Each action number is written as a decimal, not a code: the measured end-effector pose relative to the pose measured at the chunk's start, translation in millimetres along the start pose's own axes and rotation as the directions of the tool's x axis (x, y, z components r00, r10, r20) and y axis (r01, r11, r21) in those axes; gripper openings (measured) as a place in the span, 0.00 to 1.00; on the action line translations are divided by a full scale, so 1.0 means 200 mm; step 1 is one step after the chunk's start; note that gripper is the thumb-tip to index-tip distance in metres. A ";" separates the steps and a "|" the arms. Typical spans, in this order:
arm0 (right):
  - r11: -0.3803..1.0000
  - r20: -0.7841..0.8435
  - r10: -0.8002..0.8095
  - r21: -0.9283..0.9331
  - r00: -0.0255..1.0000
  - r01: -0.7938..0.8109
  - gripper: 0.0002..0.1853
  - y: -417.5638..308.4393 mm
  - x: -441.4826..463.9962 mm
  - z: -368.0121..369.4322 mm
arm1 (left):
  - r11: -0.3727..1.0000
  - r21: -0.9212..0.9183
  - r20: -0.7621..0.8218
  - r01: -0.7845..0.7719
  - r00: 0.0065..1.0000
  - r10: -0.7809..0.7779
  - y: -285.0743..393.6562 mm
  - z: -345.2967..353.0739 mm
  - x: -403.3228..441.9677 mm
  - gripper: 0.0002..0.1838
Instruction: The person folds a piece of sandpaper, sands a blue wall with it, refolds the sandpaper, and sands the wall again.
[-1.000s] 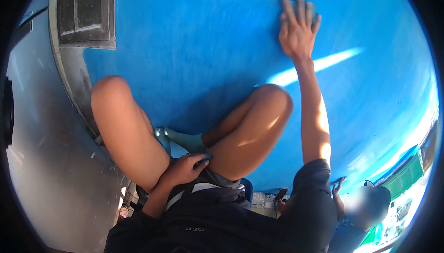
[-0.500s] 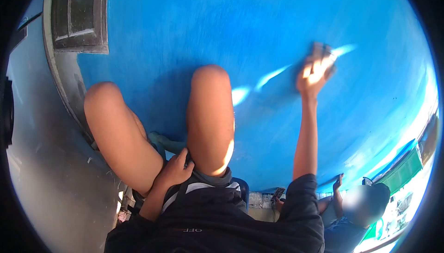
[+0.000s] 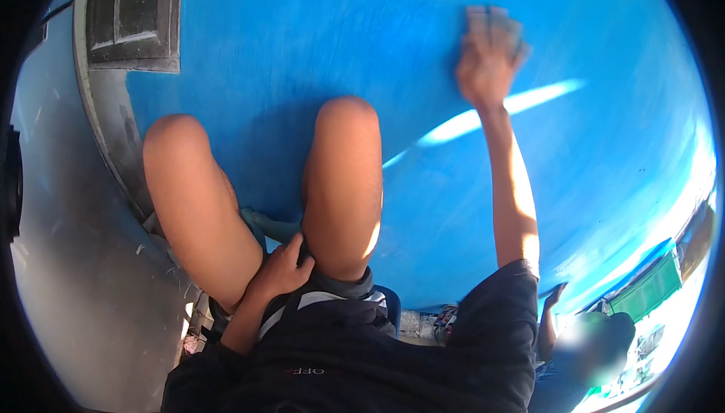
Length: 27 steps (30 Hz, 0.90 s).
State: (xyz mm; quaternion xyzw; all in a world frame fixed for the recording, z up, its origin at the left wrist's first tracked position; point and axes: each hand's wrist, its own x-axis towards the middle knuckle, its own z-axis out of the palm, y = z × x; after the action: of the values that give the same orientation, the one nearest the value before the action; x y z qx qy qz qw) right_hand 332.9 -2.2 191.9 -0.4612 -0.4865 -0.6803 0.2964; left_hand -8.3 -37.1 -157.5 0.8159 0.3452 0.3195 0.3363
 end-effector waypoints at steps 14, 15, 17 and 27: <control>0.995 0.025 0.035 0.092 0.999 -0.037 0.26 -0.26 0.02 0.12 | 0.992 0.054 -0.101 -0.118 0.987 0.123 -0.02 0.01 0.00 0.34; 0.991 0.010 0.111 0.071 0.994 -0.112 0.26 -0.33 0.01 0.13 | 0.998 0.019 -0.048 -0.054 0.997 0.055 0.02 -0.02 0.00 0.34; 0.974 0.112 -0.129 0.201 0.985 0.104 0.27 -0.44 -0.02 0.08 | 1.000 0.000 0.009 0.000 1.000 0.000 0.03 -0.02 0.00 0.35; 0.980 0.077 -0.104 0.177 0.992 0.089 0.26 -0.51 0.11 0.12 | 0.998 -0.046 0.029 0.049 0.998 -0.048 0.06 -0.06 0.01 0.29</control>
State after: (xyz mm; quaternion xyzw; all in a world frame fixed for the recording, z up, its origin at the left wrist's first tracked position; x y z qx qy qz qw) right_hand 245.8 57.8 175.0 -0.4383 -0.5779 -0.6285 0.2810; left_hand -12.6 -37.4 -140.4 0.8036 0.3528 0.3077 0.3677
